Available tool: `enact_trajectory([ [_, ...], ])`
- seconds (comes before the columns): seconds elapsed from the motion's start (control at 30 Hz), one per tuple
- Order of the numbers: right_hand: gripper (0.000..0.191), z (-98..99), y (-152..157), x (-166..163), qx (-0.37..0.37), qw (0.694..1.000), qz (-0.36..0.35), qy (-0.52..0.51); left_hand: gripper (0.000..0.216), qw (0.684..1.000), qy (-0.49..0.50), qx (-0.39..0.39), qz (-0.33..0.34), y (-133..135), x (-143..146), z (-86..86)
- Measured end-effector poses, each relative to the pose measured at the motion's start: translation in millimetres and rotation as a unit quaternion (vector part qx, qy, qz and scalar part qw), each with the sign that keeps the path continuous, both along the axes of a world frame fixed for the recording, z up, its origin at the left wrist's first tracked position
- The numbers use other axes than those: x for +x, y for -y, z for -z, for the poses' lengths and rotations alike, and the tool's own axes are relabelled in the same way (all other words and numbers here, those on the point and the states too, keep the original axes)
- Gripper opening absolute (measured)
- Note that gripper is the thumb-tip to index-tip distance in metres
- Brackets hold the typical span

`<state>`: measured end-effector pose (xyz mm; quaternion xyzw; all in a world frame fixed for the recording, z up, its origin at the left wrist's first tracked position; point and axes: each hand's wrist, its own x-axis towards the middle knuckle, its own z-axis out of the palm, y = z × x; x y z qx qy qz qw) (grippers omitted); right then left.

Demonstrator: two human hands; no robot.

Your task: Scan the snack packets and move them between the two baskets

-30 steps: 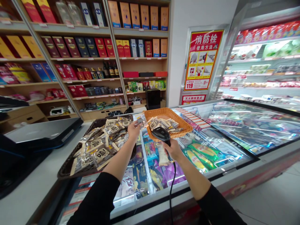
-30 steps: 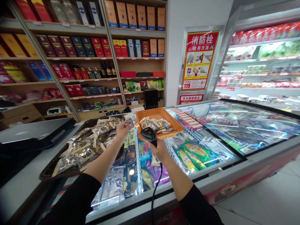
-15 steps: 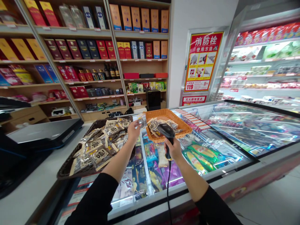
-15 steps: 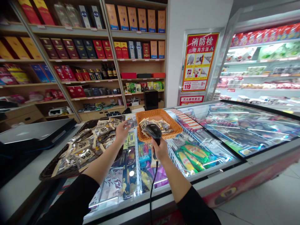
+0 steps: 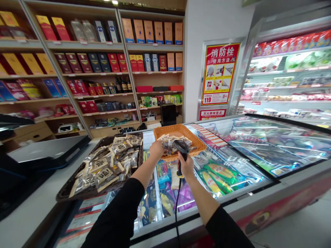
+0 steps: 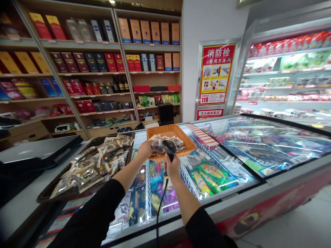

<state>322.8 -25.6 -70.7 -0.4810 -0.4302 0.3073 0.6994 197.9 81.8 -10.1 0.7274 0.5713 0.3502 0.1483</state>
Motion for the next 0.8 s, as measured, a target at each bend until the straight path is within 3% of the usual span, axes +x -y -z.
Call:
enact_trajectory([
  [0.1, 0.039, 2.4, -0.8, -0.4, 0.002, 1.000, 0.000, -0.007, 0.042, 0.998, -0.035, 0.056, -0.020, 0.5, -16.3, -10.4],
  [0.2, 0.038, 3.7, 0.1, -3.2, 0.004, 1.000, -0.013, 0.002, 0.028, 0.988, -0.134, 0.053, -0.054, -3.1, -61.5, -25.8],
  [0.3, 0.037, 3.3, 3.3, -7.7, 0.016, 0.999, -0.043, 0.023, 0.023, 0.949, -0.279, -0.049, -0.137, -0.5, -115.7, -33.8],
  [0.37, 0.037, 2.6, 5.8, -9.8, 0.016, 0.998, -0.053, 0.035, 0.026, 0.926, -0.325, -0.108, -0.160, 6.6, -139.3, -30.7],
  [0.47, 0.036, 1.4, 8.5, -10.6, 0.012, 0.998, -0.061, 0.031, 0.036, 0.915, -0.341, -0.121, -0.178, 19.5, -146.2, -16.4],
  [0.6, 0.037, 0.1, 9.8, -9.5, 0.006, 0.998, -0.059, 0.006, 0.052, 0.914, -0.332, -0.076, -0.220, 29.0, -133.4, 0.8],
  [0.8, 0.040, 0.6, 9.2, -8.6, 0.002, 0.999, -0.042, 0.007, 0.073, 0.924, -0.269, -0.119, -0.245, 34.4, -140.9, -5.5],
])
